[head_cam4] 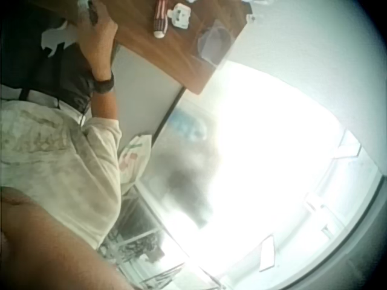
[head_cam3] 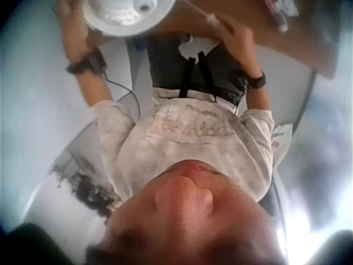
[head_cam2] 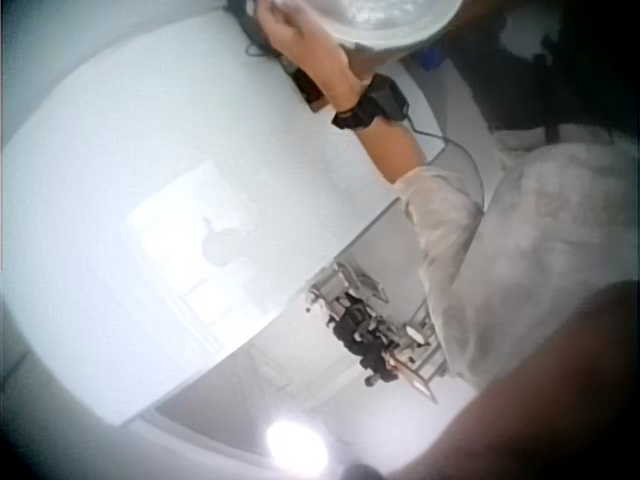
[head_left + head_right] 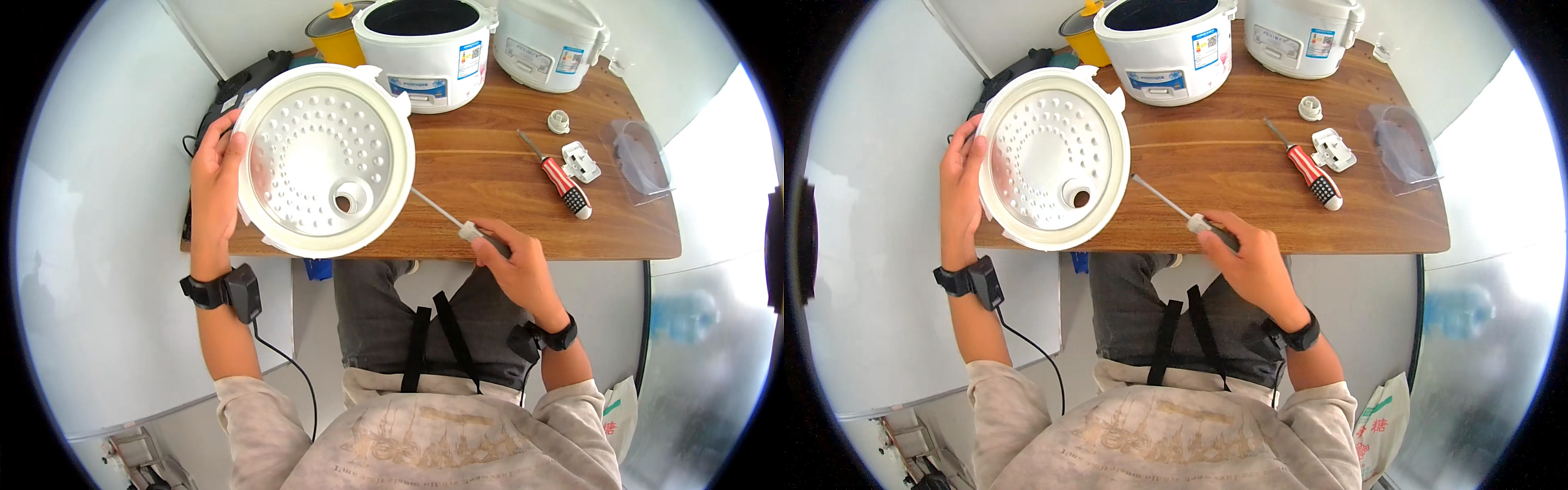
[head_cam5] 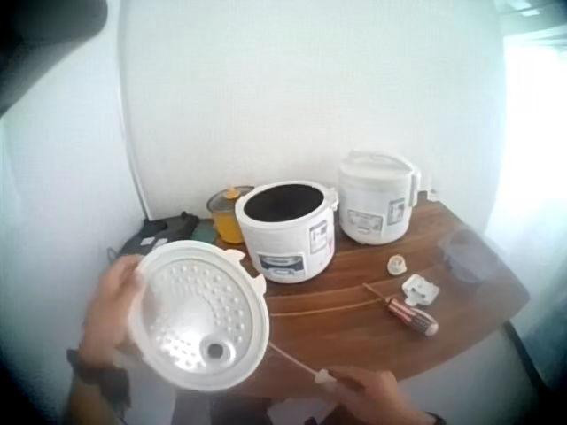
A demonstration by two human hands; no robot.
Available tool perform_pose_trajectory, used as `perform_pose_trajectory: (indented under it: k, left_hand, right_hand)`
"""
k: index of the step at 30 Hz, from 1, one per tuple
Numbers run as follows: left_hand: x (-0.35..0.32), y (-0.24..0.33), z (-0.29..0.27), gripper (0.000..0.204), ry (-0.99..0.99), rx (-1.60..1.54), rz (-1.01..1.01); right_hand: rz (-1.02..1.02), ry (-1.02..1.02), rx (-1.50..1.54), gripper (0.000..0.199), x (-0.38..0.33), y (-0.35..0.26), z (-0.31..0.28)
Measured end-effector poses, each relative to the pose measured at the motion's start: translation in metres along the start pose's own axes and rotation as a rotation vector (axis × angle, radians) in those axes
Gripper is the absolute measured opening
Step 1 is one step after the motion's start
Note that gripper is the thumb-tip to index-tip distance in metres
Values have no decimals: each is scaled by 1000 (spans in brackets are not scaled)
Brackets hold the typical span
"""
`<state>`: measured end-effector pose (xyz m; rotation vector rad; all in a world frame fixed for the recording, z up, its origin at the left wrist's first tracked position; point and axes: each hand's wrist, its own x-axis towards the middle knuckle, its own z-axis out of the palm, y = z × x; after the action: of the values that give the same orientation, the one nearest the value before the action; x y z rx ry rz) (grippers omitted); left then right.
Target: The person uses a screwdriver to remove screws from a white rice cooker, detaches the lid, and then removes screws from the lid's inner plate. The disassembled parts are placed on the table.
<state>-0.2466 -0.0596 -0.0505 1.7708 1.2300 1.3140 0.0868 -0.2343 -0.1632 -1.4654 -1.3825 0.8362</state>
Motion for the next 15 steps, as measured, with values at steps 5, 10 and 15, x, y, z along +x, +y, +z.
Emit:
perform_pose_trajectory:
  k: [5,10,15]
  left_hand:
    - [-35,21,29,40,31,-228,103]
    - [-80,42,77,33,40,-163,376]
    - [-96,43,117,35,100,23,689]
  right_hand:
    - [69,139,62,31,-23,7,-34]
    - [115,292,85,33,-49,-4,-70]
    - [139,418,117,33,-68,7,-88]
